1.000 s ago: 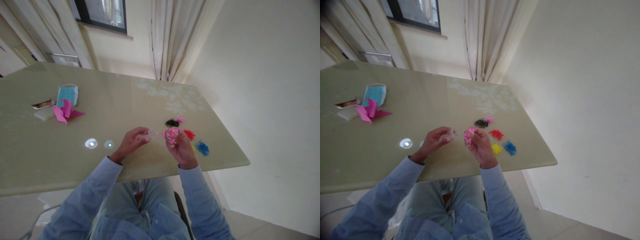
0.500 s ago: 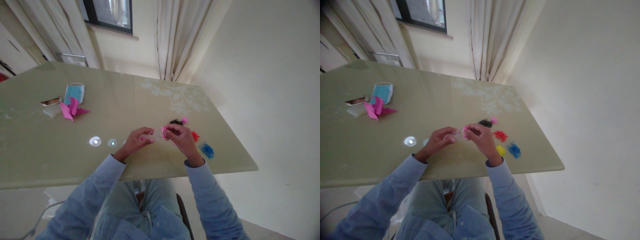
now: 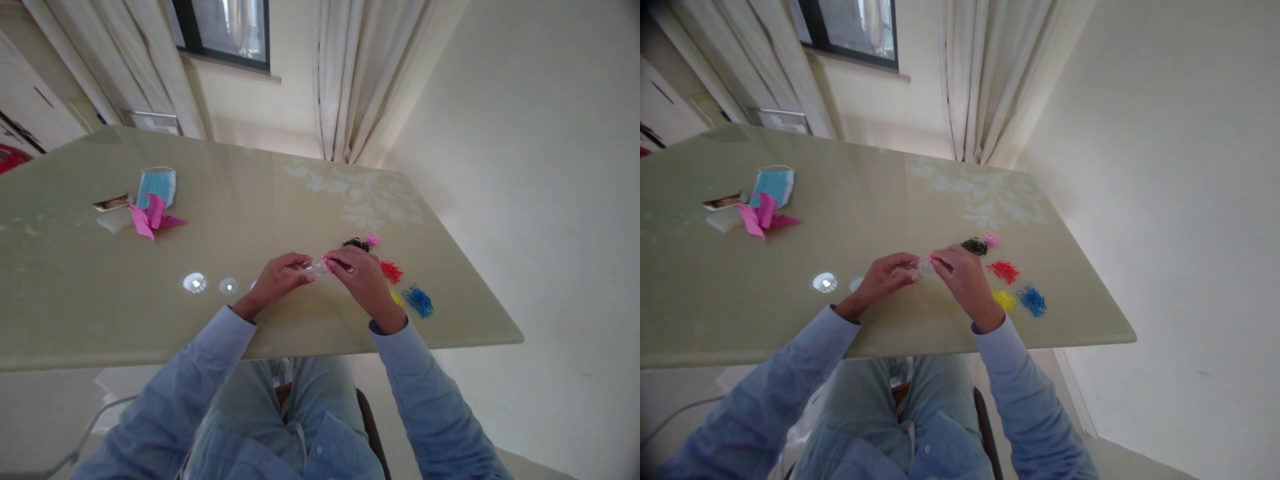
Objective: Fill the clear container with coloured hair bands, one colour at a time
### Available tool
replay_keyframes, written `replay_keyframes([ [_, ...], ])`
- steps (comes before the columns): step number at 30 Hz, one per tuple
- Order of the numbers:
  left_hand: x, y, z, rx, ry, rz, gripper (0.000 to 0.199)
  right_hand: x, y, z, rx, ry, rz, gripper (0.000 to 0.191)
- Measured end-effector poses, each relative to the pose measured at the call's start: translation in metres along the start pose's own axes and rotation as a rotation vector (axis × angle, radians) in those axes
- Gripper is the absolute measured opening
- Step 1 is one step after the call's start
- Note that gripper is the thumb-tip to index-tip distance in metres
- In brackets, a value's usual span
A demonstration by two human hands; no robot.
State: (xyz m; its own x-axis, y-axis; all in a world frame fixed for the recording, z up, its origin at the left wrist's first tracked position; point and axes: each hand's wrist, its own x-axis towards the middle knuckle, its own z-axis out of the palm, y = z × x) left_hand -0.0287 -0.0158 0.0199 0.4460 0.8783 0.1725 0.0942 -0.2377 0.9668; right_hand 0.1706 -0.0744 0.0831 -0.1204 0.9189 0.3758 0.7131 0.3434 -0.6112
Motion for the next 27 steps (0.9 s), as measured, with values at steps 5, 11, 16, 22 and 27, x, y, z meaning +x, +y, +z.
replay_keyframes([
  [5, 0.001, -0.002, 0.0, -0.003, 0.007, -0.028, 0.046, 0.001, -0.003, 0.0, -0.062, -0.03, -0.014, 0.012],
  [11, 0.002, -0.004, 0.001, -0.015, -0.009, -0.022, 0.045, 0.004, -0.006, 0.002, -0.158, -0.054, 0.006, 0.013],
  [16, 0.002, -0.008, 0.002, -0.055, -0.016, -0.025, 0.045, 0.01, -0.001, 0.003, -0.128, -0.049, 0.025, 0.014],
  [22, 0.003, -0.01, 0.003, -0.084, -0.042, -0.038, 0.046, 0.016, 0.008, 0.001, -0.015, -0.119, 0.096, 0.008],
  [27, 0.003, -0.011, 0.004, -0.136, -0.06, -0.048, 0.048, 0.019, 0.01, -0.004, -0.079, -0.207, 0.039, 0.012],
])
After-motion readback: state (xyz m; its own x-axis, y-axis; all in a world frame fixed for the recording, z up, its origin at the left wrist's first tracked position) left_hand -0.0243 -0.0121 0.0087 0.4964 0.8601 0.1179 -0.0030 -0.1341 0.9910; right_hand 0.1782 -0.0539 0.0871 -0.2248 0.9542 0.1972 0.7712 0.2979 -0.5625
